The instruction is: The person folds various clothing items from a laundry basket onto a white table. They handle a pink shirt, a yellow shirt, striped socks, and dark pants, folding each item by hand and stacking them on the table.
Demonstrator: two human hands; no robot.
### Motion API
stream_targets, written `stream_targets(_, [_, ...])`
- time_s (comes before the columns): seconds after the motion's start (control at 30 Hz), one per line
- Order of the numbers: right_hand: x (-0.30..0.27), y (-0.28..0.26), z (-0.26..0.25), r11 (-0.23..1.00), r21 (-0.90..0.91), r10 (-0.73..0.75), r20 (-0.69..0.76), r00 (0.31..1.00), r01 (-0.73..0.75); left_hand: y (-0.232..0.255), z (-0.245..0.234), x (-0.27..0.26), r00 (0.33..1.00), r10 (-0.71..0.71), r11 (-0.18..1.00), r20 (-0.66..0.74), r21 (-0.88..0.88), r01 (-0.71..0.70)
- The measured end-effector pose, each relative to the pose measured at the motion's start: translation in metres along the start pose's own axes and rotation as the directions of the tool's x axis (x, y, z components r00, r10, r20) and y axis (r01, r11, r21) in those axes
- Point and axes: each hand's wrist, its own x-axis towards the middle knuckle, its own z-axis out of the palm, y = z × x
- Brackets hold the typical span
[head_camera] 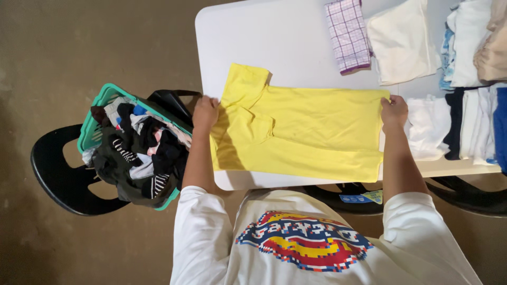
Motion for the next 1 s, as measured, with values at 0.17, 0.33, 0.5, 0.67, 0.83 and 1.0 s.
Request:
stream_targets(0.17, [-0.001, -0.003, -0.004, 0.906, 0.419, -0.023, 0.195, 0.980, -0.062, 0.040, 0.032, 0.045, 0.999, 0.016, 0.878, -0.037, -0.478, -0.032])
stream_targets(0.33, [-0.001, 0.002, -0.005, 0.871, 0.446, 0.047, 0.342, 0.938, -0.206, 0.096, 0.018, 0.054, 0.958, -0.114, 0.901, 0.262, -0.379, 0.211])
stream_targets(0.5, [-0.009, 0.007, -0.021, 0.619, 0.773, -0.160, 0.296, 0.942, -0.138, 0.116, -0.028, 0.035, 0.993, 0.052, 0.509, 0.107, -0.858, 0.066])
stream_targets(0.67, [-0.060, 0.029, -0.067, 0.441, 0.888, -0.278, 0.272, 0.921, -0.130, 0.070, -0.070, -0.031, 0.972, 0.217, 0.648, 0.090, -0.758, -0.075])
stream_targets(0.83, [-0.125, 0.060, -0.085, 0.836, 0.546, -0.220, 0.257, 0.941, 0.047, 0.022, -0.056, -0.097, 0.973, 0.111, 0.855, 0.200, -0.518, 0.009])
stream_targets(1.0, [-0.156, 0.046, -0.060, 0.670, -0.590, -0.537, 0.035, 0.843, 0.451, 0.011, -0.031, -0.125, 0.969, 0.089, 0.958, 0.231, -0.287, -0.020])
